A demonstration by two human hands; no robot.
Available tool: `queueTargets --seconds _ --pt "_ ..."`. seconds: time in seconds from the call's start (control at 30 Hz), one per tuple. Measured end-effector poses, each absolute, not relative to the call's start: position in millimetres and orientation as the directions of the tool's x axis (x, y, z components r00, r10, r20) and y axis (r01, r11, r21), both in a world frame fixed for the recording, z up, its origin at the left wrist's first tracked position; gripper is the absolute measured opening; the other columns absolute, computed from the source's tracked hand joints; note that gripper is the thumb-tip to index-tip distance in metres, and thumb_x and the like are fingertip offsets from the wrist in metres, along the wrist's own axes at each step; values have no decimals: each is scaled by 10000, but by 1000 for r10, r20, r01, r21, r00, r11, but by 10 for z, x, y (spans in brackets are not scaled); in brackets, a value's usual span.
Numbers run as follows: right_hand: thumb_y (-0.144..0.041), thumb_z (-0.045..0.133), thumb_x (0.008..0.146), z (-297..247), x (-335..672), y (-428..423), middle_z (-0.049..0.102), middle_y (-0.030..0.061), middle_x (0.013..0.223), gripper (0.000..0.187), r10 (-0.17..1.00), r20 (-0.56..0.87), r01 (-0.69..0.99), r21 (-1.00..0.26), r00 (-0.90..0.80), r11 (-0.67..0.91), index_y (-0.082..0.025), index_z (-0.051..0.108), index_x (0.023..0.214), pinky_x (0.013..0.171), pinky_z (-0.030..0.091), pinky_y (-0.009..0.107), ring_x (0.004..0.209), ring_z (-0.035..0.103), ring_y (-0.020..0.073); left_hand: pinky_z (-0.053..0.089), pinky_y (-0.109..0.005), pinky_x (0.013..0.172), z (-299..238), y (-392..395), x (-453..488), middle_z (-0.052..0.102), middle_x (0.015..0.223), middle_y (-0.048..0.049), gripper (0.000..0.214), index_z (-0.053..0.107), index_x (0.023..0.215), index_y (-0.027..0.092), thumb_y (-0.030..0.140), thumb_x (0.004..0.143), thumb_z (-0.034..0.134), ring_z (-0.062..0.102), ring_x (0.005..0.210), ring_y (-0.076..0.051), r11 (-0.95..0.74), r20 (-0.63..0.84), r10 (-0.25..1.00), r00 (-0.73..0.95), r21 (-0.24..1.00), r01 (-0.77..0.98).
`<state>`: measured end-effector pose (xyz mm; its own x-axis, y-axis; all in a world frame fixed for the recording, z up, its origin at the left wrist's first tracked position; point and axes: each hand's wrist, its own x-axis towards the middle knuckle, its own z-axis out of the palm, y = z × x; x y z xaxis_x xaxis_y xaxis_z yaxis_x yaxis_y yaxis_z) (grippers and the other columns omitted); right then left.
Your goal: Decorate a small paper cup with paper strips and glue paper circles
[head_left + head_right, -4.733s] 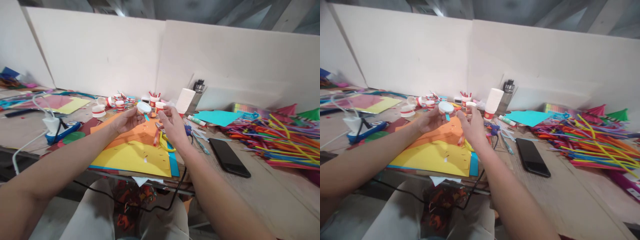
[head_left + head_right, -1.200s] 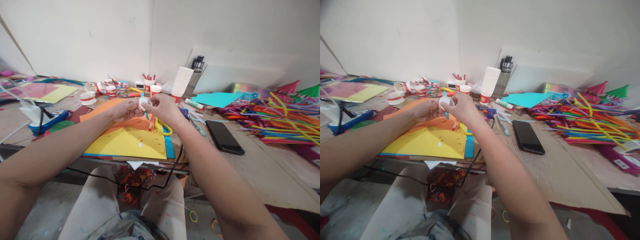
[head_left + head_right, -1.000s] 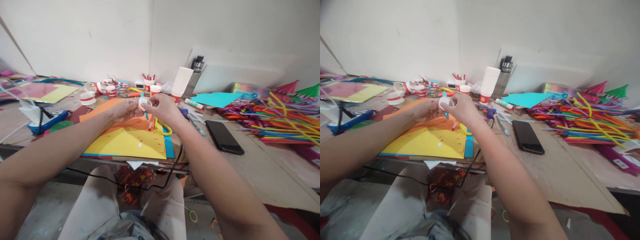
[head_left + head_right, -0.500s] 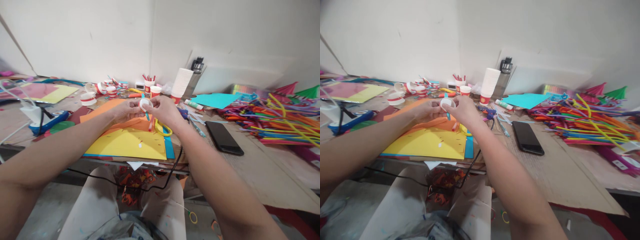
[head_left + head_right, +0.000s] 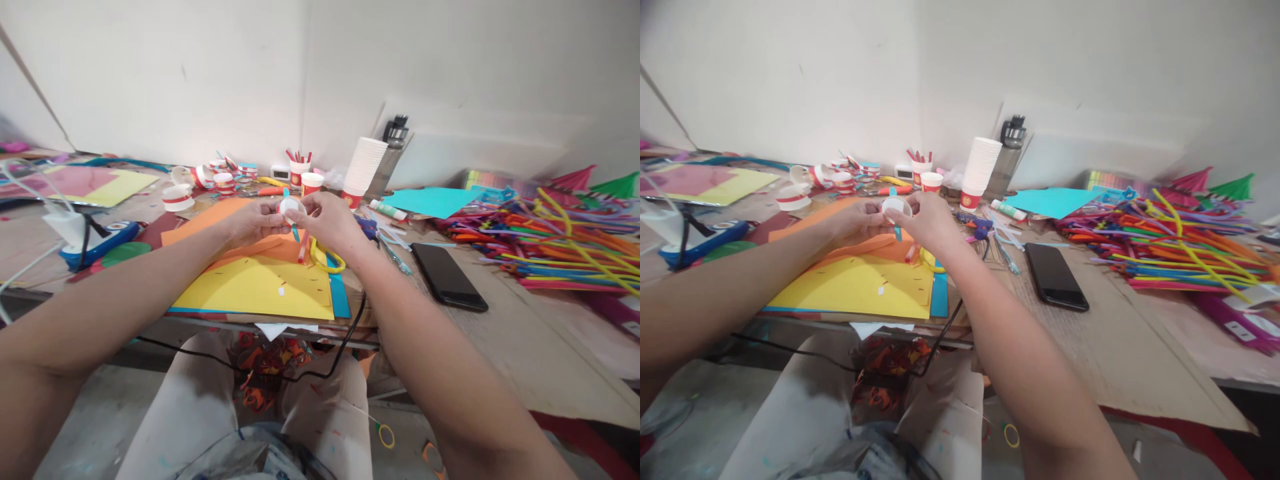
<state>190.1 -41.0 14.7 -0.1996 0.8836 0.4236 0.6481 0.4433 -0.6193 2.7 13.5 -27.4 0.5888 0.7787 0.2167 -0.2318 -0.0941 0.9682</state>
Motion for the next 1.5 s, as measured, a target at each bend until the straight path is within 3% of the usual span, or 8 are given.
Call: queueTargets --seconds 0.17,0.33,0.6,1.1,1.5 --pt "-442 713 776 138 1904 -420 664 76 985 369 853 483 617 -615 -198 491 -167 669 1017 734 479 322 810 594 167 519 -293 822 -282 139 49 719 1081 -81 546 689 1096 168 284 597 879 668 934 -185 -193 292 792 536 953 -233" --pt "-276 760 733 34 1896 -375 611 74 1036 403 805 552 583 -589 -216 560 -195 646 1111 752 537 341 866 599 174 536 -307 823 -282 121 59 693 1167 -107 675 630 1189 164 148 559 874 673 987 -216 -351 402 774 489 915 -198" --pt "-175 748 732 34 1883 -442 570 74 1157 417 738 635 493 -578 -228 650 -229 629 1128 776 580 342 935 612 167 537 -369 879 -203 86 48 711 1114 -123 613 668 1140 168 242 576 895 677 1007 -253 -605 605 666 436 780 -158" --pt "-171 751 730 33 1868 -460 581 76 1140 388 721 666 461 -588 -190 665 -235 634 1094 769 607 354 916 629 171 537 -371 880 -233 106 63 720 1072 -122 632 688 1120 166 324 551 914 670 1007 -253 -658 657 642 395 737 -157" --pt "-179 707 790 41 1858 -488 565 98 1208 443 702 673 487 -544 -232 683 -257 610 1215 909 574 417 1076 609 224 536 -386 900 -254 84 54 712 1126 -137 679 687 1177 183 355 559 908 671 1025 -268 -703 696 636 334 701 -122"
